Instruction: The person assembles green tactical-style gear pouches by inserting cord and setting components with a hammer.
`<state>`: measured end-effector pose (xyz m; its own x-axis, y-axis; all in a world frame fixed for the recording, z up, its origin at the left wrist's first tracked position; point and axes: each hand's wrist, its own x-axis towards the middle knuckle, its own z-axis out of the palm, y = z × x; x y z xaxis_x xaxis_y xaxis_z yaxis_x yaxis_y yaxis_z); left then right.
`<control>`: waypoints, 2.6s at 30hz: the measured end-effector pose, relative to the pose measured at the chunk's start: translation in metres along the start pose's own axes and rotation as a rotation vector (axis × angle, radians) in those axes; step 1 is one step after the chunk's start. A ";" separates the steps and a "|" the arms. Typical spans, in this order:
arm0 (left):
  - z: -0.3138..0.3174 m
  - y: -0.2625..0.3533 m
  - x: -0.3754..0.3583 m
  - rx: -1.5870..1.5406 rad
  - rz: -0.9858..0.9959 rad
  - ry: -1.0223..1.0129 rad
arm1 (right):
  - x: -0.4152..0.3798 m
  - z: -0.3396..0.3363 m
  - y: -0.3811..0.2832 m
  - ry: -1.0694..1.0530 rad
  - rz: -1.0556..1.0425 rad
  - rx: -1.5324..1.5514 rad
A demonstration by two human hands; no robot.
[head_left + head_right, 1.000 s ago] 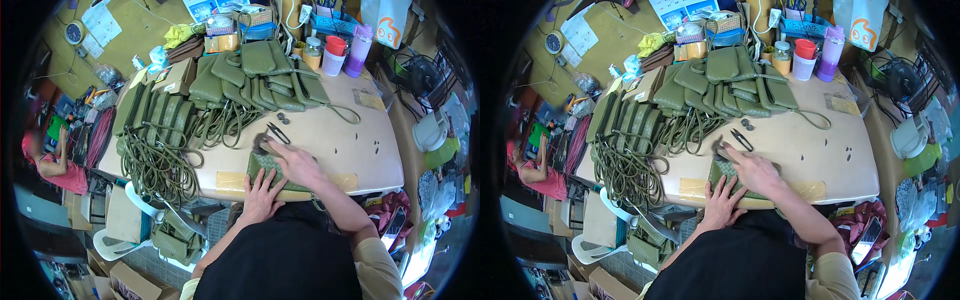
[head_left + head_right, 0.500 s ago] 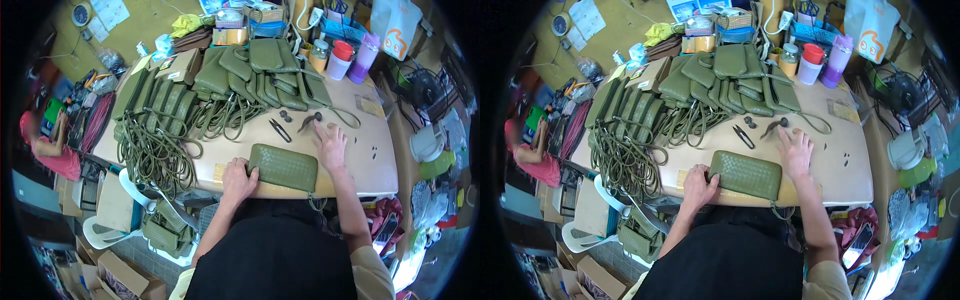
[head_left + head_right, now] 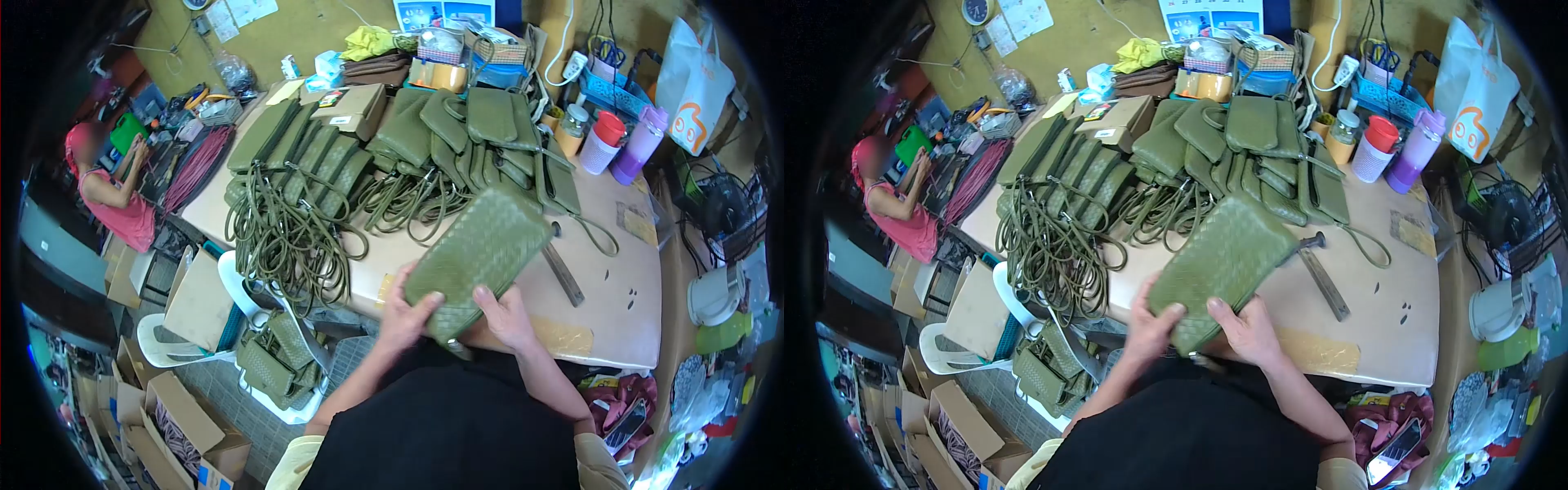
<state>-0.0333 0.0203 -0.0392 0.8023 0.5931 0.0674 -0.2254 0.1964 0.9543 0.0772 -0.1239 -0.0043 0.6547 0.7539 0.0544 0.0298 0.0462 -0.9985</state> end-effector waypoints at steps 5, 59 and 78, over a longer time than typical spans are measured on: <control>-0.097 0.111 0.036 0.407 0.586 0.353 | -0.001 -0.034 0.013 -0.151 -0.004 -0.127; 0.097 0.010 0.291 1.614 0.817 -0.250 | 0.066 -0.054 0.101 0.278 -0.252 -0.829; -0.003 0.050 0.034 1.162 0.601 -1.115 | -0.027 -0.162 0.058 0.513 0.025 -0.331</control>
<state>-0.0195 0.0529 0.0102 0.8423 -0.5202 0.1412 -0.5311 -0.7563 0.3820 0.1836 -0.2482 -0.0650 0.9361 0.3365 0.1027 0.1894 -0.2358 -0.9532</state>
